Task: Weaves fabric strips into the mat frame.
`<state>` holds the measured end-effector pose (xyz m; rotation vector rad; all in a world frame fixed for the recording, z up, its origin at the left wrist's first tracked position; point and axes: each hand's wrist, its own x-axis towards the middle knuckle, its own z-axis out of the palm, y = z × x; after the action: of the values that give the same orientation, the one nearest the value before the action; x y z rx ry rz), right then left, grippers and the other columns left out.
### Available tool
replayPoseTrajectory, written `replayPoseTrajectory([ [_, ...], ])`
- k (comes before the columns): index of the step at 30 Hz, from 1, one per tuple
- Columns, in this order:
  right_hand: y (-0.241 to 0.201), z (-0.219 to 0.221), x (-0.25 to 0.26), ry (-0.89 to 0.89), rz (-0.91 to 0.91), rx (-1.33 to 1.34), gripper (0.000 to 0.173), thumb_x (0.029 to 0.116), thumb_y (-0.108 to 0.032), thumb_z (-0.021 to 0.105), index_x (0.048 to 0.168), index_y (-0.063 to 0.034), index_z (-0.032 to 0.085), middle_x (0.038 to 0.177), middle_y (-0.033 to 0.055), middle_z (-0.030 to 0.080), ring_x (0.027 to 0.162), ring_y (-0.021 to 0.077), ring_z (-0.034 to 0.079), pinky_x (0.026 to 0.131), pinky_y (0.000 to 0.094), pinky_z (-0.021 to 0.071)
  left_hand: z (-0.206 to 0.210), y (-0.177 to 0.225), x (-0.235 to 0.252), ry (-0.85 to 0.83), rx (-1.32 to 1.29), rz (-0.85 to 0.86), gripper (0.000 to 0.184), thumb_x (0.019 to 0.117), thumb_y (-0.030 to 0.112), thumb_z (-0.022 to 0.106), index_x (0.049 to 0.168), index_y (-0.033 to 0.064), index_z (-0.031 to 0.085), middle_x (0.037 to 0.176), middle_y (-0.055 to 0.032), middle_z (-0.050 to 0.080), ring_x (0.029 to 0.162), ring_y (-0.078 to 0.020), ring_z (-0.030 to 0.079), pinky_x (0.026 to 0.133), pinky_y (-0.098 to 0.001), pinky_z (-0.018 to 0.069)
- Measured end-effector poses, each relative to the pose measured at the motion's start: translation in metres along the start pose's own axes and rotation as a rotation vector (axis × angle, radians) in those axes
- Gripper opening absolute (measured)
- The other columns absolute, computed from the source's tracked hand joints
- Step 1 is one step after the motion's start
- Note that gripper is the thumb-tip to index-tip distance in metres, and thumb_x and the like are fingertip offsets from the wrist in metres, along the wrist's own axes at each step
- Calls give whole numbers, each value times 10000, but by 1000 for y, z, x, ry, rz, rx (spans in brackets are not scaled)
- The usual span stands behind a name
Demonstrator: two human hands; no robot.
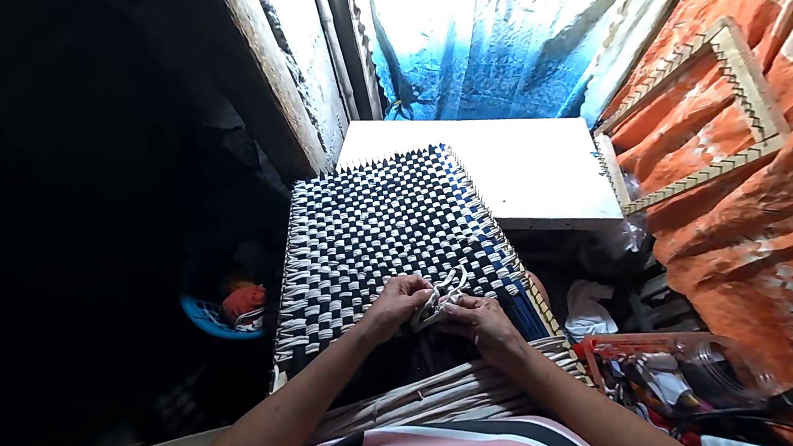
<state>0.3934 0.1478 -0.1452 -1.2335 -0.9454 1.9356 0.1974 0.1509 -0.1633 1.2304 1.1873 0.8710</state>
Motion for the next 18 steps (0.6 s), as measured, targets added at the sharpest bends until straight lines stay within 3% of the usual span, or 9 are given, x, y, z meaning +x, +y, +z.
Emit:
replayPoseTrajectory([
  [2, 0, 0, 0, 15, 0, 0, 55, 975, -21, 656, 955, 27, 674, 883, 87, 735, 798, 177, 725, 786, 349, 625, 6, 2, -2, -22, 253, 74, 168, 988, 118, 593, 1035, -7, 696, 886, -51, 677, 778, -85, 631, 749, -268, 534],
  [5, 1, 1, -1, 45, -2, 11, 38, 954, 4, 674, 923, 23, 666, 851, 81, 729, 769, 169, 720, 771, 342, 624, 16, 5, -7, -14, 495, 166, 236, 997, 153, 564, 1068, -31, 693, 992, -139, 685, 911, -171, 655, 872, -342, 534],
  [9, 2, 0, -2, 26, -74, -17, 47, 942, 52, 656, 896, 43, 658, 906, 103, 724, 797, 177, 725, 796, 344, 635, 15, 9, -8, 46, 177, 43, 229, 1031, 112, 488, 935, -7, 659, 813, -31, 645, 729, -79, 614, 705, -266, 526],
  [12, 7, -3, 1, -28, -136, -46, 32, 923, 60, 670, 896, 58, 688, 1014, 124, 723, 872, 181, 723, 847, 349, 630, 7, 7, -3, -23, -18, -62, 312, 1081, 130, 427, 966, -14, 679, 857, -28, 680, 772, -85, 659, 754, -277, 570],
  [13, 9, -4, 3, -39, -155, -60, 38, 916, 58, 676, 884, 55, 696, 1014, 122, 725, 873, 175, 721, 848, 346, 628, 6, 6, -1, -62, -48, -87, 330, 1090, 161, 425, 924, 13, 668, 824, -9, 671, 754, -80, 648, 740, -279, 558],
  [15, 10, -5, 4, -44, -179, -81, 64, 912, 57, 675, 852, 43, 695, 990, 109, 719, 857, 160, 711, 841, 339, 625, 6, 8, 0, -99, -112, -107, 288, 1072, 173, 493, 914, 25, 683, 798, -3, 680, 733, -81, 647, 722, -286, 555],
  [17, 9, -6, 4, -44, -181, -88, 51, 918, 57, 673, 875, 52, 700, 1006, 117, 723, 868, 163, 714, 851, 340, 623, 9, 12, -2, -52, -163, -105, 160, 1010, 101, 621, 1065, -25, 704, 875, -47, 721, 787, -107, 682, 772, -296, 579],
  [18, 9, -6, 3, -41, -178, -93, 40, 920, 52, 675, 895, 55, 706, 1014, 119, 726, 875, 163, 715, 853, 339, 621, 10, 12, -3, -17, -163, -79, 141, 978, 71, 660, 1069, -29, 701, 881, -55, 729, 793, -111, 691, 775, -292, 582],
])
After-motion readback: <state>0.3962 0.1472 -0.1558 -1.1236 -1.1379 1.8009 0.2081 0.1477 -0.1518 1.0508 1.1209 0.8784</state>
